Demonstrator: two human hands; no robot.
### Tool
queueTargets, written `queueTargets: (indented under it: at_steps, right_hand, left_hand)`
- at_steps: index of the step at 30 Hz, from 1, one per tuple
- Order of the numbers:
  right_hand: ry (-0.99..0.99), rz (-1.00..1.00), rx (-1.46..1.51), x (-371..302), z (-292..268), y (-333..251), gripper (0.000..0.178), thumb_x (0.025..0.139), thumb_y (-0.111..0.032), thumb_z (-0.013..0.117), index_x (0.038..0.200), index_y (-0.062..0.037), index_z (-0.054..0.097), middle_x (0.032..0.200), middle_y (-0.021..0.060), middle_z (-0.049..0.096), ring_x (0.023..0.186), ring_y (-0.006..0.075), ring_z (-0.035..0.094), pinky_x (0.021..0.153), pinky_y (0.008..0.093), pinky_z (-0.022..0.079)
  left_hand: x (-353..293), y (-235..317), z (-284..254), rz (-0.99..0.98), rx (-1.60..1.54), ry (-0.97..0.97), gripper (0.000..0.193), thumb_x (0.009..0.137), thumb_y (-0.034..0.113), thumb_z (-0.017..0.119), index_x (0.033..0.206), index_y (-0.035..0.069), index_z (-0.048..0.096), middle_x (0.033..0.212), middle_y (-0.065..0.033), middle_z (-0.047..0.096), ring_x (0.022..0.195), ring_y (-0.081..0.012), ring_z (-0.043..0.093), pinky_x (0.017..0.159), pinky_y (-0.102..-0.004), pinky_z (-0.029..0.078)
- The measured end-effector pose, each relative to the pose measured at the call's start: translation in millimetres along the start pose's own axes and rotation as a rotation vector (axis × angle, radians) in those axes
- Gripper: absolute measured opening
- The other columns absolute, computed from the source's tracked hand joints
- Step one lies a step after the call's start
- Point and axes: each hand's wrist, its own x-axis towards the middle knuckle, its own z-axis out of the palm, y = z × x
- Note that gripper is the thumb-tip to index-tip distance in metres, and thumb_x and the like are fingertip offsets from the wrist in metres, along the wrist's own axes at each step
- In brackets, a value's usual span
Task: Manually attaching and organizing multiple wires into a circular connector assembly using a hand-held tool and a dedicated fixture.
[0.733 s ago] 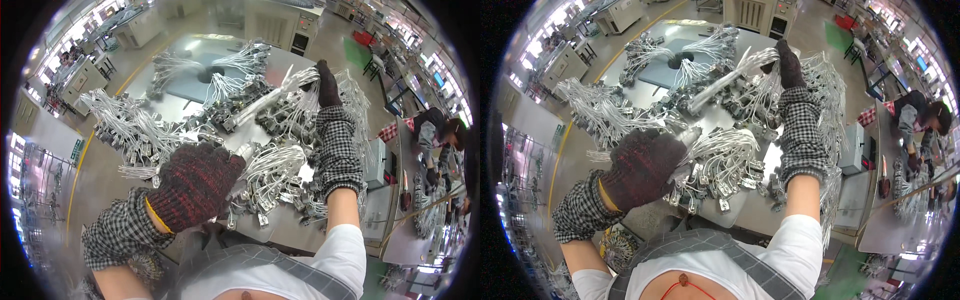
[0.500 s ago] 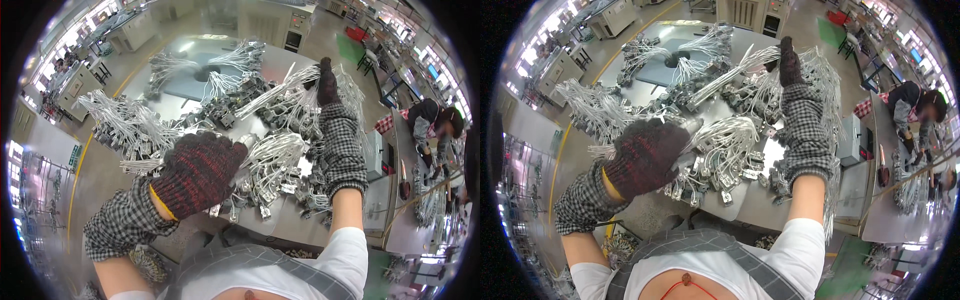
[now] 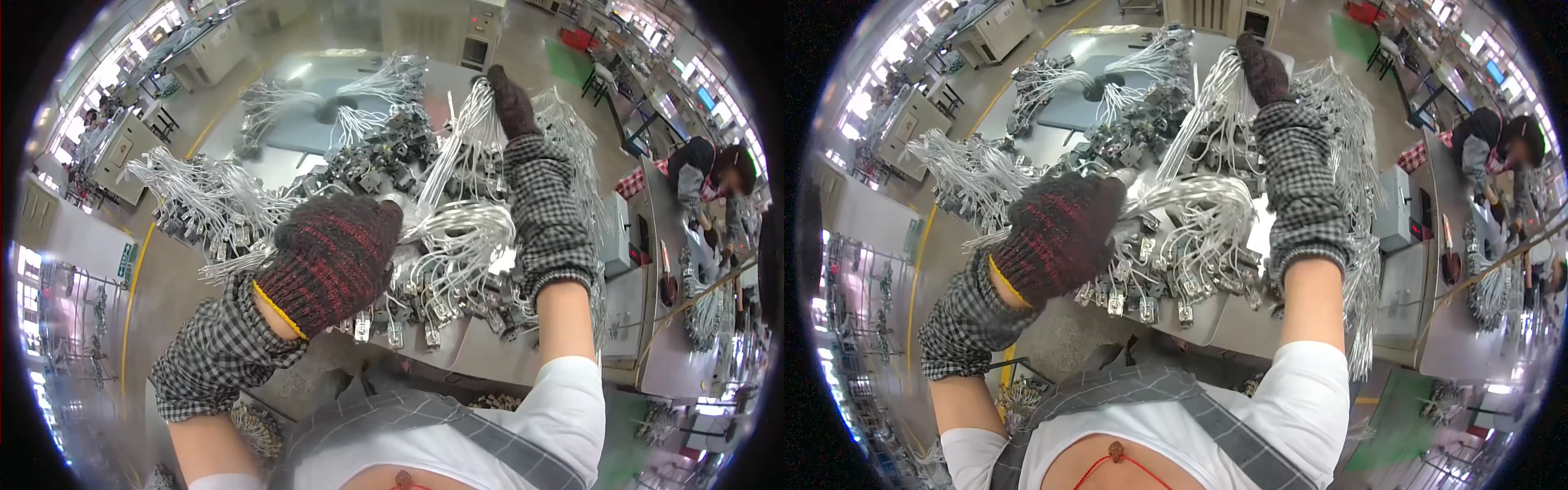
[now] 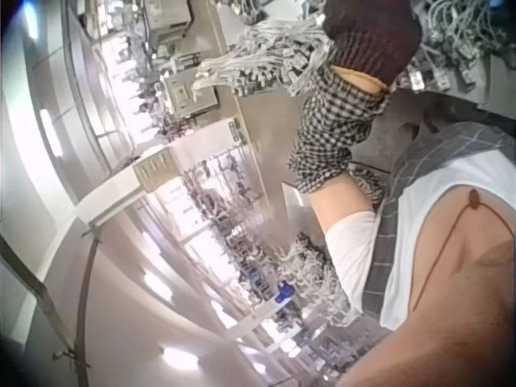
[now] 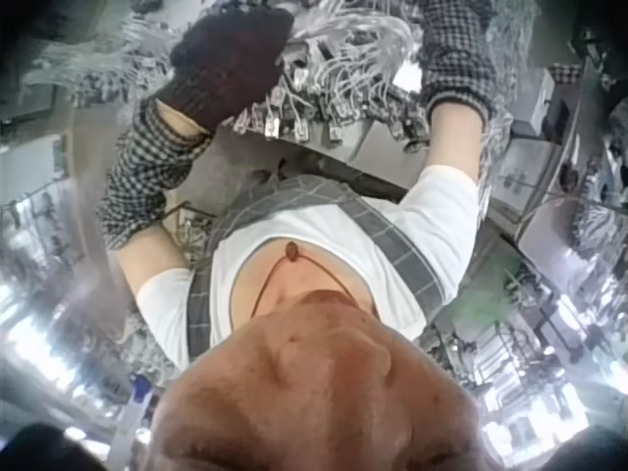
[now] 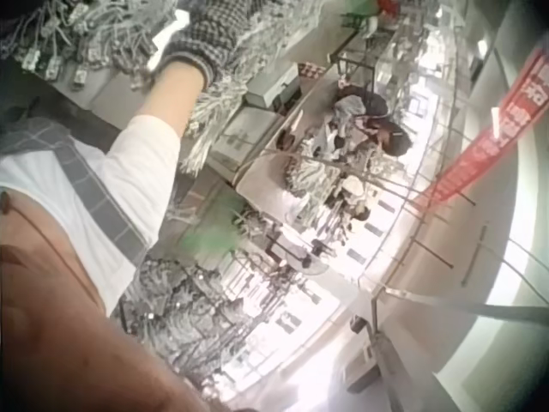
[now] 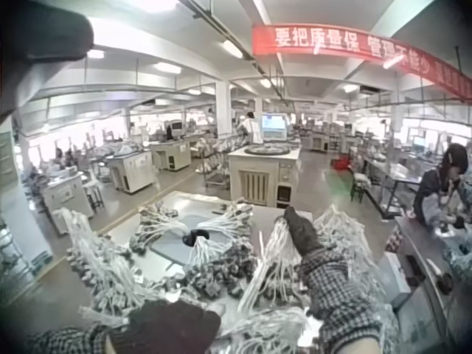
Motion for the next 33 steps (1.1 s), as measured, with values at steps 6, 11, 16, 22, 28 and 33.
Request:
queueTargets:
  at_steps: [6, 11, 16, 22, 28, 33]
  right_hand:
    - [-0.208, 0.189, 0.896, -126, -70, -181, 0.065, 0.102, -0.056, 0.035, 0.122, -0.0008, 0.062, 0.106, 0.0126, 0.07, 0.1, 0.0241, 0.066, 0.096, 0.0408, 0.048]
    - [-0.101, 0.445, 0.531, -181, -31, -267, 0.072, 0.1, -0.062, 0.035, 0.09, 0.0014, 0.069, 0.067, 0.0059, 0.066, 0.053, 0.0099, 0.056, 0.05, 0.0245, 0.042]
    - [0.015, 0.104, 0.491, -185, -14, -250, 0.062, 0.104, -0.049, 0.036, 0.096, 0.0022, 0.07, 0.079, 0.0099, 0.069, 0.068, 0.0141, 0.062, 0.062, 0.0279, 0.048]
    - [0.465, -0.417, 0.127, -202, -28, -247, 0.039, 0.102, -0.027, 0.04, 0.115, 0.0012, 0.063, 0.097, 0.0086, 0.065, 0.089, 0.0169, 0.061, 0.081, 0.03, 0.051]
    - [1.092, -0.467, -0.608, -268, 19, -418, 0.051, 0.101, -0.037, 0.036, 0.105, 0.0075, 0.061, 0.095, 0.0232, 0.066, 0.076, 0.0295, 0.066, 0.071, 0.0394, 0.059]
    - [0.586, -0.677, 0.282, -308, 190, -493, 0.056, 0.099, -0.045, 0.044, 0.097, 0.0074, 0.061, 0.087, 0.0204, 0.062, 0.081, 0.0362, 0.063, 0.083, 0.0523, 0.054]
  left_hand:
    - [-3, -3, 6, 0.0, 0.107, 0.124, 0.04, 0.084, 0.029, 0.069, 0.113, 0.003, 0.057, 0.082, -0.0132, 0.063, 0.07, -0.0311, 0.063, 0.061, -0.0434, 0.05]
    - [-13, -14, 10, 0.205, 0.022, 0.314, 0.056, 0.08, 0.024, 0.071, 0.128, 0.002, 0.054, 0.09, -0.015, 0.064, 0.079, -0.033, 0.064, 0.068, -0.0443, 0.051]
    - [-32, -15, -23, 0.326, -0.025, 0.34, 0.07, 0.075, 0.024, 0.078, 0.137, 0.006, 0.05, 0.113, -0.0193, 0.065, 0.101, -0.0372, 0.062, 0.088, -0.0464, 0.049]
    - [-198, -76, -76, 0.067, -0.25, 0.567, 0.068, 0.078, 0.025, 0.078, 0.136, -0.001, 0.052, 0.136, -0.0185, 0.057, 0.124, -0.0323, 0.056, 0.106, -0.0427, 0.043]
    - [-448, -168, 8, -0.714, -0.892, 0.602, 0.051, 0.093, 0.021, 0.065, 0.135, -0.004, 0.051, 0.123, -0.0144, 0.062, 0.111, -0.0211, 0.06, 0.089, -0.0333, 0.048]
    - [-596, -175, 89, -1.163, -0.924, 0.591, 0.039, 0.098, 0.018, 0.059, 0.13, -0.004, 0.056, 0.107, -0.0061, 0.064, 0.096, -0.0148, 0.059, 0.09, -0.0302, 0.047]
